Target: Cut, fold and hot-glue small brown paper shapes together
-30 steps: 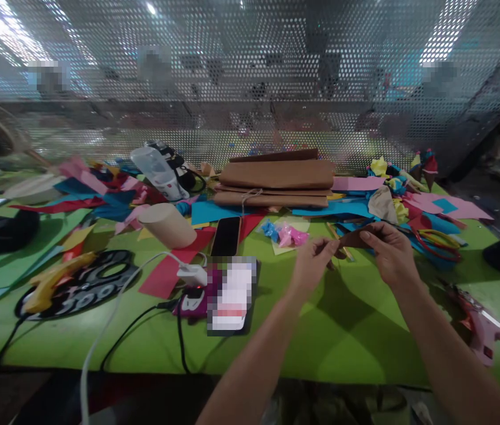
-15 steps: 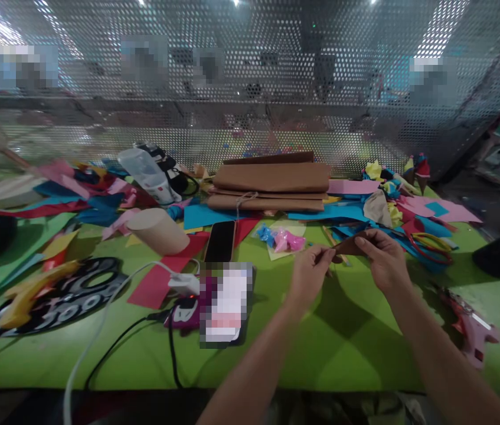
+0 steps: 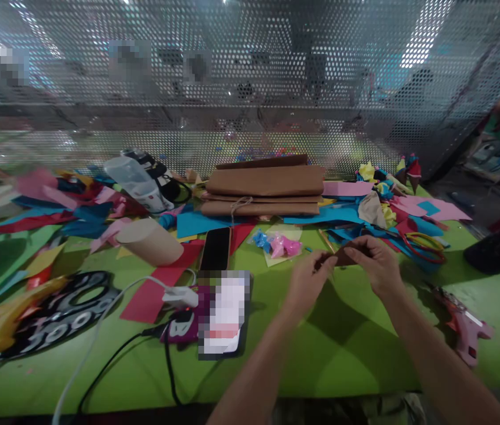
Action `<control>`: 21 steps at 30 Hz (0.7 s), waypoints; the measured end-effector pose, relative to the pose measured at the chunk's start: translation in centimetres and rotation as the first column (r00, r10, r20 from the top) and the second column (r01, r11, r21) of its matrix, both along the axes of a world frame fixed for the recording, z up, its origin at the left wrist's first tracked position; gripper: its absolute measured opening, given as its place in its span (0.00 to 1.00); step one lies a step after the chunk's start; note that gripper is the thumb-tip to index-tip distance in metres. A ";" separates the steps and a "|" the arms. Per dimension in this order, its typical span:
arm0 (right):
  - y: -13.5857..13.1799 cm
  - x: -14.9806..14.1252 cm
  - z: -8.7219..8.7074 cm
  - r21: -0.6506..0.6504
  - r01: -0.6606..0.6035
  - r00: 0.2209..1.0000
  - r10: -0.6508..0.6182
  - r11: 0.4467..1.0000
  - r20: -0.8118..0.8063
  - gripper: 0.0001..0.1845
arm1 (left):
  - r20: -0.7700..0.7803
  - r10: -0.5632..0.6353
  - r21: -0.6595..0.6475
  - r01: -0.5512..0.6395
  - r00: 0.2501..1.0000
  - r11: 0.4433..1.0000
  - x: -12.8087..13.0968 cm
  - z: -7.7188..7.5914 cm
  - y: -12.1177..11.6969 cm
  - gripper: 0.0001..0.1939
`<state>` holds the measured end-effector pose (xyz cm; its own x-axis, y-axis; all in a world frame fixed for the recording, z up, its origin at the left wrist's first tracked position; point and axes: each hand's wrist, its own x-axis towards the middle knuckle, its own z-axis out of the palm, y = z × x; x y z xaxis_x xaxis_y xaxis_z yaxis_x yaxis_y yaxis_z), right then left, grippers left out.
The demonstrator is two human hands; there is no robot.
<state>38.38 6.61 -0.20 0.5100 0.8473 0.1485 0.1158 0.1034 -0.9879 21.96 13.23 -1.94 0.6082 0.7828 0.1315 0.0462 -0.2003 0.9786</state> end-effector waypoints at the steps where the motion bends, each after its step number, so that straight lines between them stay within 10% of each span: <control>1: -0.1 -0.3 0.0 -0.018 -0.048 0.999 0.047 0.999 -0.023 0.13 | -0.007 -0.026 -0.011 0.026 1.000 1.000 0.0 0.0 0.0 0.14; 14: 1.0 -2.3 -1.2 -0.001 -0.186 0.971 0.184 0.982 -0.153 0.18 | 0.005 0.276 0.019 -0.276 0.961 0.961 0.4 -0.5 -0.7 0.14; 21: 1.0 -3.1 -1.0 0.032 -0.034 0.971 0.041 0.999 -0.234 0.18 | 0.071 0.263 0.055 -0.267 0.962 0.962 0.7 -0.2 -1.1 0.16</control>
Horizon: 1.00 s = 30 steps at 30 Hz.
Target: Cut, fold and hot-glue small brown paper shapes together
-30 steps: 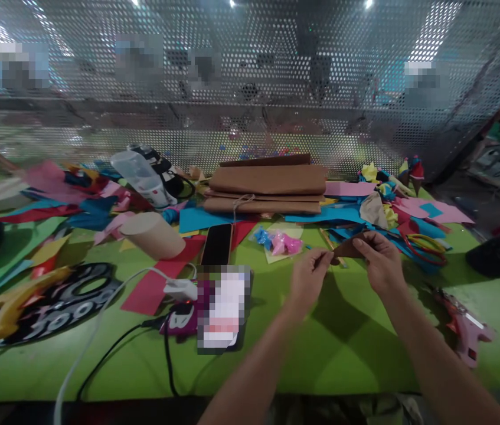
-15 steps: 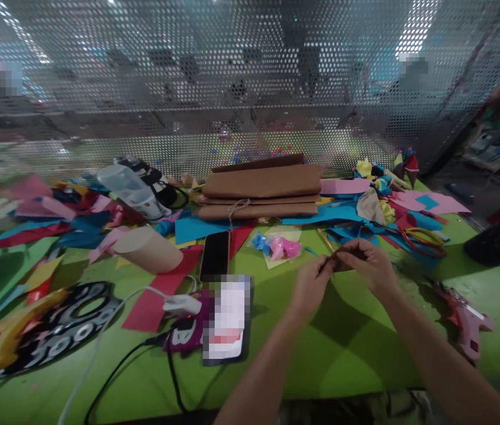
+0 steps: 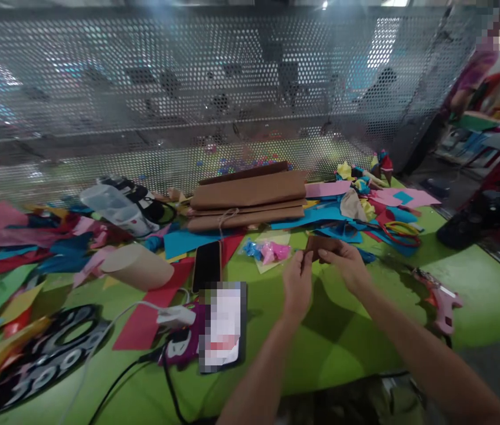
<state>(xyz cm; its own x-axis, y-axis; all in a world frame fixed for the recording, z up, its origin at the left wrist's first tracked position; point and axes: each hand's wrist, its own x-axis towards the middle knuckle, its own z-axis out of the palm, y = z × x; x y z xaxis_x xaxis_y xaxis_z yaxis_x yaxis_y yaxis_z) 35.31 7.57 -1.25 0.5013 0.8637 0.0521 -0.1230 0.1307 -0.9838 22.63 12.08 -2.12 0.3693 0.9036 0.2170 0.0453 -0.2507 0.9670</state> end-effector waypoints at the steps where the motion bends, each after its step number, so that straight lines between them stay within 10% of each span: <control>1: -0.1 0.4 0.2 0.005 0.014 1.000 -0.014 1.000 0.004 0.17 | 0.000 -0.004 0.000 0.004 1.000 1.000 0.0 0.1 0.0 0.16; 8: -0.8 5.6 1.8 0.132 0.268 0.963 -0.269 0.954 -0.014 0.15 | 0.001 0.073 -0.052 -0.073 0.997 0.996 -1.3 0.4 1.6 0.16; 16: -0.6 2.7 1.5 -0.070 -0.059 0.996 0.064 0.996 0.063 0.19 | -0.072 -0.079 -0.002 0.079 0.994 0.997 -0.5 0.3 1.1 0.17; 30: -0.7 3.7 0.7 -0.037 0.053 0.994 -0.050 0.998 0.094 0.19 | 0.167 -0.087 -0.121 0.108 0.982 0.987 -0.9 0.6 1.7 0.16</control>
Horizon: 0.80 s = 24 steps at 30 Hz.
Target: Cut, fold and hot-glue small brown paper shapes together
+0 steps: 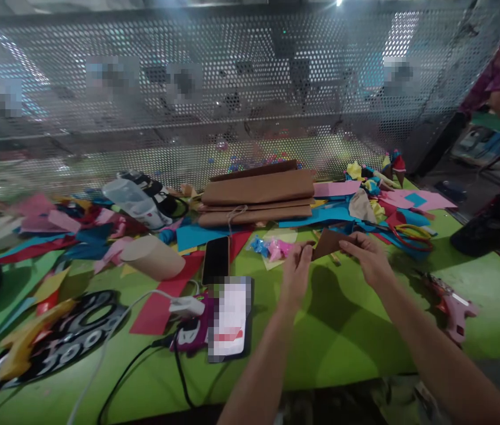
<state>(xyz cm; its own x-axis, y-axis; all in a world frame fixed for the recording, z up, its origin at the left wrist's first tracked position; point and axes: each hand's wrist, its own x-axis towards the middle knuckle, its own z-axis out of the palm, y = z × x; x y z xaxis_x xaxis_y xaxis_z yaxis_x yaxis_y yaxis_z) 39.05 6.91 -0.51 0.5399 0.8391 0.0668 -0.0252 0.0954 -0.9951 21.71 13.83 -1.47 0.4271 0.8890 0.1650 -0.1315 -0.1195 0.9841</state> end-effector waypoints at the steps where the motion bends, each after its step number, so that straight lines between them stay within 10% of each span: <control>1: 0.1 -0.2 -0.2 -0.011 -0.027 0.999 0.027 1.000 0.029 0.19 | -0.004 -0.050 -0.006 0.050 0.999 0.999 0.1 -0.1 -0.1 0.16; 5: 0.3 0.2 -0.4 -0.023 -0.025 0.991 0.028 0.999 0.130 0.17 | -0.112 -0.026 0.006 0.026 0.993 1.000 0.1 -0.3 0.1 0.13; 8: 0.1 3.1 0.1 0.083 0.219 0.964 -0.229 0.972 0.136 0.16 | -0.114 0.127 0.009 -0.127 0.985 0.992 -0.5 -0.4 1.0 0.14; 14: -1.4 10.0 0.4 0.294 0.639 0.634 -0.703 0.711 0.323 0.19 | 0.065 0.202 -0.047 -0.199 0.977 0.979 -1.1 -0.7 2.3 0.15; 21: -1.2 9.5 -1.3 -0.114 0.374 0.639 -0.167 0.920 0.750 0.10 | 0.202 0.273 -0.103 -0.257 0.941 0.961 -1.3 0.0 2.4 0.17; 24: -0.2 7.9 -2.3 -0.306 0.246 0.597 0.105 0.920 0.795 0.17 | 0.242 0.324 -0.122 -0.303 0.915 0.945 -1.7 0.4 2.4 0.16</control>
